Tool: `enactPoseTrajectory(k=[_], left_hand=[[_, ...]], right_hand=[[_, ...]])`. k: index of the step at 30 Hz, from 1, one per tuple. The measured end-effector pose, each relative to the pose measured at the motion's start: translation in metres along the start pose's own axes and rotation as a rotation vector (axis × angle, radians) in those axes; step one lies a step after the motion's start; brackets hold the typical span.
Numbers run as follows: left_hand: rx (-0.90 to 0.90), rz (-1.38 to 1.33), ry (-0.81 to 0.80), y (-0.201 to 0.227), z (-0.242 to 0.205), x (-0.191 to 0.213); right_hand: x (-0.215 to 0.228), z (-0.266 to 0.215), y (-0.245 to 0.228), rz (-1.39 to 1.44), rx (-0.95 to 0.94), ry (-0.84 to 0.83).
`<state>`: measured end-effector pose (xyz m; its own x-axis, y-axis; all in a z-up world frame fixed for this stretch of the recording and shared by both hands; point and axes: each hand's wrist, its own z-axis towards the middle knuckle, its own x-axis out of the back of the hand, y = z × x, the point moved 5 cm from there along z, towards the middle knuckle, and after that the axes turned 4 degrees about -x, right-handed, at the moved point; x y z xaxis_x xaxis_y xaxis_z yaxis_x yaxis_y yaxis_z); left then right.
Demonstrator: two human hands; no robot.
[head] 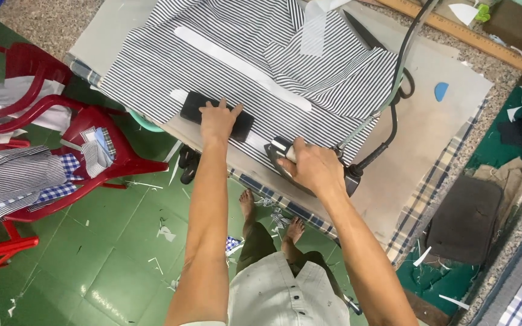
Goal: The person irons a striped shirt on a table using a steam iron and a black pressing block. They repeatedly smooth the fabric, press seams, and reposition the shirt to cover different areas.
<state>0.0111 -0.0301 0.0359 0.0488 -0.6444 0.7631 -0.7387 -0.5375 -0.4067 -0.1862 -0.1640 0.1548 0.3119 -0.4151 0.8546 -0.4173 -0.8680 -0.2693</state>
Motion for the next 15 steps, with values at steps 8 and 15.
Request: enactPoseTrajectory(k=[8, 15], left_hand=[[-0.007, 0.001, -0.004, -0.0004, -0.0033, 0.0047], [-0.009, -0.016, 0.008, -0.002, -0.0022, 0.0057]], right_hand=[[0.0047, -0.0008, -0.0018, 0.0, 0.002, 0.009], [0.0032, 0.0031, -0.0012, 0.017, -0.012, -0.017]])
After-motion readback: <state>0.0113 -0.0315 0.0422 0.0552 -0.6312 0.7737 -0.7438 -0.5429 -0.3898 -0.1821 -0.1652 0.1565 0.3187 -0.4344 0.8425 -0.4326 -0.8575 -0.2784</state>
